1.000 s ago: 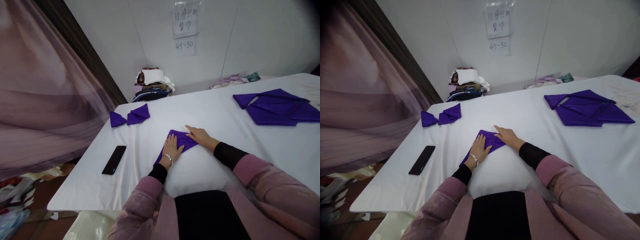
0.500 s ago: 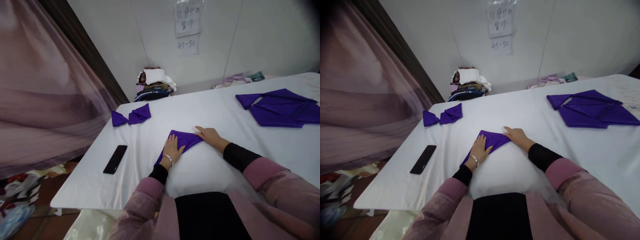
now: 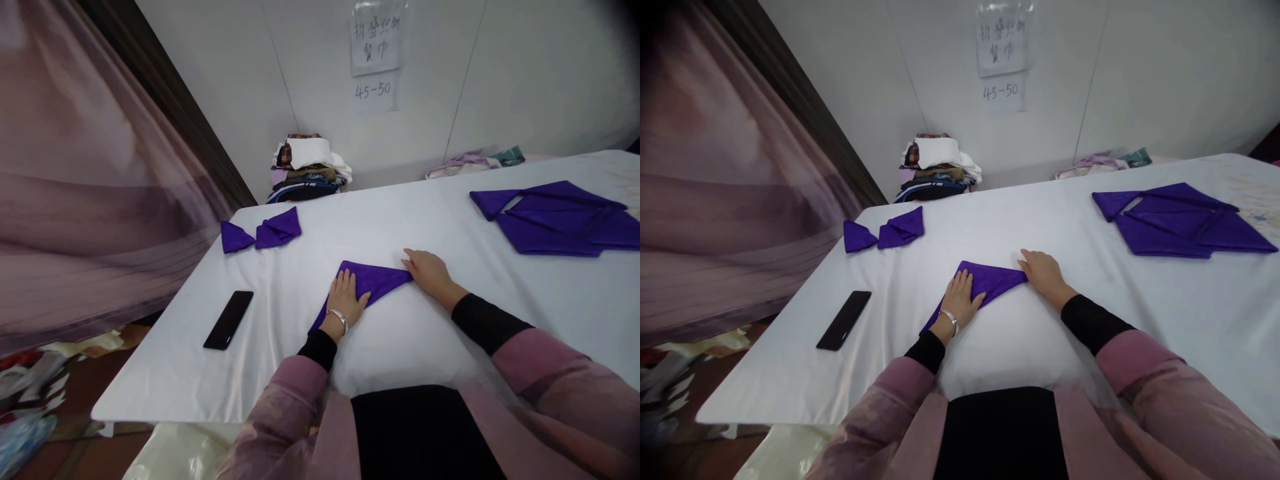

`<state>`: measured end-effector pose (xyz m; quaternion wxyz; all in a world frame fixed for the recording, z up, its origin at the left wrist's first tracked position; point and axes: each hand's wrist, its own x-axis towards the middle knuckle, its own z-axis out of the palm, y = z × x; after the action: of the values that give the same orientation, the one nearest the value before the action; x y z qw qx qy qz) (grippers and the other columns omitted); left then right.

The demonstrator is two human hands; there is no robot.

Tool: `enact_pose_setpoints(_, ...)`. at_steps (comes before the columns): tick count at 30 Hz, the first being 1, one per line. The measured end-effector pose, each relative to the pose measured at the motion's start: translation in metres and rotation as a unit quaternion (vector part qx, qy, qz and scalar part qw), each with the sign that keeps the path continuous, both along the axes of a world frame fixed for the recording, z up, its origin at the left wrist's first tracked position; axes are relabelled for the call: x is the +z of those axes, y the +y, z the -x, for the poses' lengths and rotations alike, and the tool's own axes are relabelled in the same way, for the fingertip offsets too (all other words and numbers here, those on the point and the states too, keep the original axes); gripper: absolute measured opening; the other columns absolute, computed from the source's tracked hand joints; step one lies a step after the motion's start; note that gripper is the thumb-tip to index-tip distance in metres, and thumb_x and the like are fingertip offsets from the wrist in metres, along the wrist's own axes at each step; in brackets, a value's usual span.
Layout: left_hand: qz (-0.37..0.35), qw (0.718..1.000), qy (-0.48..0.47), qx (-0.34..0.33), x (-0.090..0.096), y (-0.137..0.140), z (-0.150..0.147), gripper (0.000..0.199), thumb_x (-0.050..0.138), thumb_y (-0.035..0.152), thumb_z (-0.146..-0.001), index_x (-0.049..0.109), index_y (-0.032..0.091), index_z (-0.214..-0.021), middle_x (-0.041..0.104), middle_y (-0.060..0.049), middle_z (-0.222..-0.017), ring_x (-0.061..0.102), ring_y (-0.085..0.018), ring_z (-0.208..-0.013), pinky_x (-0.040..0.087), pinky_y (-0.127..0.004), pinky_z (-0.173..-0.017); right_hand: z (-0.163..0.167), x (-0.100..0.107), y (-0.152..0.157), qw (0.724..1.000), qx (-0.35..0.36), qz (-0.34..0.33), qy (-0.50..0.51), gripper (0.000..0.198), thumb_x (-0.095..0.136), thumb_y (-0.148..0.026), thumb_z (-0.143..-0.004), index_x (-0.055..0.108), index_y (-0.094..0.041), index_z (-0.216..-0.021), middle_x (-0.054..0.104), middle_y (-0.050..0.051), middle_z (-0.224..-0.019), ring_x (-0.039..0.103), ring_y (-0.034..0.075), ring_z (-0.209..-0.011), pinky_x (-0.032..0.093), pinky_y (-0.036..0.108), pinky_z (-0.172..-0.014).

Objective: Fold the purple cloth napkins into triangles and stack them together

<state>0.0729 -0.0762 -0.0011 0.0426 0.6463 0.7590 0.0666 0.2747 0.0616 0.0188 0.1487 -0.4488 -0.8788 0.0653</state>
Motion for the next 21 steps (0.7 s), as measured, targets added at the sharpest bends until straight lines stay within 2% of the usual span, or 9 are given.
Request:
enact_pose_setpoints(3,0.005,1.000,0.015,0.000,0.002,0.000,-0.001,0.071,0.028,0.054,-0.088,0.030,0.004,-0.139,0.024,-0.016,-0.148,0.016,-0.028,-0.138,0.017,-0.042,-0.112,0.019,0.005,-0.037,0.989,0.121,-0.008,0.088,0.049,0.030,-0.044,-0.094,0.043,-0.018,-0.133,0.052,0.012,-0.130,0.044,0.025,-0.121,0.030,0.043,-0.100)
enact_pose_setpoints(6,0.037,0.998,0.049,-0.017,0.005,-0.001,0.000,0.064,0.031,0.044,-0.089,0.030,0.007,-0.140,0.023,-0.013,-0.149,0.012,-0.027,-0.139,0.016,-0.043,-0.112,0.044,0.002,-0.082,0.954,0.288,0.044,0.070,0.067,0.031,-0.056,-0.090,0.027,-0.015,-0.142,0.031,0.012,-0.146,0.023,0.025,-0.135,0.018,0.047,-0.108)
enact_pose_setpoints(8,0.061,0.995,0.071,-0.038,0.005,-0.001,0.000,0.058,0.034,0.037,-0.087,0.033,0.011,-0.139,0.024,-0.010,-0.149,0.010,-0.027,-0.139,0.015,-0.044,-0.112,0.055,-0.003,-0.100,0.939,0.334,0.067,0.046,0.077,0.030,-0.062,-0.087,0.019,-0.011,-0.144,0.021,0.014,-0.149,0.014,0.025,-0.137,0.013,0.047,-0.110)
enact_pose_setpoints(11,0.052,0.995,0.074,-0.036,0.005,-0.001,-0.001,0.057,0.033,0.036,-0.087,0.034,0.012,-0.139,0.025,-0.009,-0.149,0.012,-0.027,-0.139,0.016,-0.044,-0.112,0.056,-0.012,-0.101,0.942,0.329,0.071,0.017,0.083,0.027,-0.065,-0.086,0.016,-0.007,-0.144,0.017,0.016,-0.150,0.009,0.025,-0.138,0.010,0.046,-0.111)
enact_pose_setpoints(15,0.012,0.999,0.042,-0.003,0.003,0.000,-0.002,0.067,0.029,0.049,-0.088,0.031,0.005,-0.139,0.024,-0.015,-0.148,0.017,-0.027,-0.138,0.018,-0.041,-0.112,0.037,-0.021,-0.076,0.952,0.300,0.054,-0.012,0.082,0.027,-0.066,-0.085,0.018,-0.011,-0.145,0.020,0.015,-0.149,0.013,0.026,-0.137,0.010,0.048,-0.110)
enact_pose_setpoints(21,0.012,1.000,0.020,0.002,0.002,0.002,-0.002,0.072,0.023,0.056,-0.089,0.030,0.005,-0.139,0.024,-0.015,-0.148,0.018,-0.027,-0.137,0.018,-0.041,-0.112,-0.005,-0.028,-0.040,0.966,0.255,0.013,-0.047,0.073,0.026,-0.063,-0.088,0.021,-0.018,-0.145,0.027,0.013,-0.147,0.021,0.026,-0.135,0.013,0.050,-0.109)
